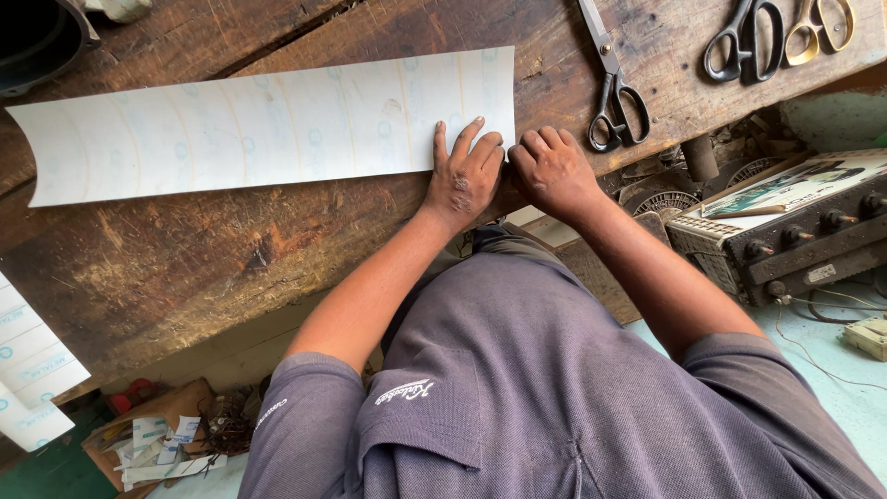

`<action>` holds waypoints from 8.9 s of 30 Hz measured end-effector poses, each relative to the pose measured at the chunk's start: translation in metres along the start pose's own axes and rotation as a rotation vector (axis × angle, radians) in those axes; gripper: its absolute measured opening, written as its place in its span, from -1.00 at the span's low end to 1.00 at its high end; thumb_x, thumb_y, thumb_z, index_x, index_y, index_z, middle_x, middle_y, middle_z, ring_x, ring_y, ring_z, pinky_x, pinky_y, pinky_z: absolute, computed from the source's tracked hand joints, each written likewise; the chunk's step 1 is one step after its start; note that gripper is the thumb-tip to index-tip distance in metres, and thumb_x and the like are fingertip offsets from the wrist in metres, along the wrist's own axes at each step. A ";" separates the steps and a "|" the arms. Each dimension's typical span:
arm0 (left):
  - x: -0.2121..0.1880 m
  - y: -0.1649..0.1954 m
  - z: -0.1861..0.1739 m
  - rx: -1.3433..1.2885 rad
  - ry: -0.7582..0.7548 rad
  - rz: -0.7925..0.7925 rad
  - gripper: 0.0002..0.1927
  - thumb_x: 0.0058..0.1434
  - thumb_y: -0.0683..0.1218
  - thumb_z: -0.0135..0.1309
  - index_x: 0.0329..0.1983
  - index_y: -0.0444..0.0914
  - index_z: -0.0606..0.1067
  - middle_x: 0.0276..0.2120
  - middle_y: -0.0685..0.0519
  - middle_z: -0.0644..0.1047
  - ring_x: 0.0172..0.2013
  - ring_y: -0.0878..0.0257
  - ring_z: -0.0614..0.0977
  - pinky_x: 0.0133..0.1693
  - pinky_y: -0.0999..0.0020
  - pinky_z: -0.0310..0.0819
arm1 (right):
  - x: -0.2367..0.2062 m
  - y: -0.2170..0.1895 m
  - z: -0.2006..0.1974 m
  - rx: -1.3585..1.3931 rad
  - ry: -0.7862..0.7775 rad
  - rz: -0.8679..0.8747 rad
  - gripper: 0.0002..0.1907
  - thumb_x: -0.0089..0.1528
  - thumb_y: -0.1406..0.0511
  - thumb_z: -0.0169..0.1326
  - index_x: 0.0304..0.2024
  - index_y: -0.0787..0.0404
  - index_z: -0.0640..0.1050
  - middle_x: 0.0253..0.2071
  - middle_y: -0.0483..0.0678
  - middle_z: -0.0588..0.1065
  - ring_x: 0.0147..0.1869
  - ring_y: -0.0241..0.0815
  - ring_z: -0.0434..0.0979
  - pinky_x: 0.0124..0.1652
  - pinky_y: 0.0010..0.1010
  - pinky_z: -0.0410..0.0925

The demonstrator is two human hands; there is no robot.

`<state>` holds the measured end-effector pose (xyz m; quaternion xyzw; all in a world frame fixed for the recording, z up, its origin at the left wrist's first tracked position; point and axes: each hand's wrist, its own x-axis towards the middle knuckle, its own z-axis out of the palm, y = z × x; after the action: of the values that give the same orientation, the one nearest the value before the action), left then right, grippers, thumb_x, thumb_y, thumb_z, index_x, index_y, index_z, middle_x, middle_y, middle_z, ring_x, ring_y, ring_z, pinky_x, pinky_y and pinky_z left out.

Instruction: The person lays out strips of adhesive-backed paper on a wooden workbench, measures and marks them with a steel ruler, and cuts them to length with scissors. They then peel the paper backing off one cut strip and press it flat on the bench with both hands.

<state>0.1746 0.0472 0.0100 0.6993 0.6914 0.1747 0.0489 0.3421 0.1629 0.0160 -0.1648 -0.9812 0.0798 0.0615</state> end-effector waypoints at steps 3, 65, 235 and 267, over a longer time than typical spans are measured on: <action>0.000 0.003 0.001 -0.007 0.013 -0.019 -0.87 0.38 -0.15 0.02 -0.09 -0.25 0.54 0.10 0.04 0.43 0.33 0.01 0.37 0.30 -0.51 0.07 | 0.002 0.004 0.000 0.043 -0.041 0.002 -0.79 0.25 0.24 0.16 -0.13 0.20 0.52 -0.19 -0.02 0.47 -0.06 -0.03 0.48 -0.07 -0.20 0.33; -0.014 -0.013 -0.007 -0.134 0.148 -0.040 -0.89 0.30 -0.20 0.15 -0.20 -0.32 0.46 0.03 -0.10 0.41 0.22 -0.10 0.46 0.32 -0.14 0.35 | 0.012 -0.010 -0.001 0.148 0.111 0.014 -0.82 0.27 0.20 0.22 -0.24 0.15 0.55 -0.14 0.00 0.48 -0.01 0.03 0.45 -0.03 -0.13 0.26; 0.031 -0.050 -0.035 0.022 -0.506 -0.514 -0.81 0.08 -0.21 0.20 -0.24 -0.39 0.59 0.21 -0.20 0.29 0.10 -0.13 0.38 -0.03 0.22 0.60 | 0.104 -0.048 0.012 0.161 -0.339 0.304 -0.87 0.09 0.24 0.17 -0.49 0.16 0.60 -0.37 0.02 0.53 -0.28 0.11 0.58 -0.26 0.02 0.37; 0.005 -0.043 -0.032 -0.025 -0.276 -0.434 -0.92 -0.07 -0.31 0.18 -0.47 -0.39 0.55 0.05 -0.18 0.37 0.01 -0.16 0.42 -0.07 0.16 0.61 | 0.086 -0.049 0.008 0.122 -0.323 0.229 -0.85 0.19 0.23 0.17 -0.42 0.14 0.57 -0.31 -0.06 0.52 -0.14 0.00 0.54 -0.17 -0.07 0.30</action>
<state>0.1234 0.0487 0.0270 0.5512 0.8099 0.0716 0.1874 0.2450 0.1446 0.0253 -0.2565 -0.9464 0.1712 -0.0964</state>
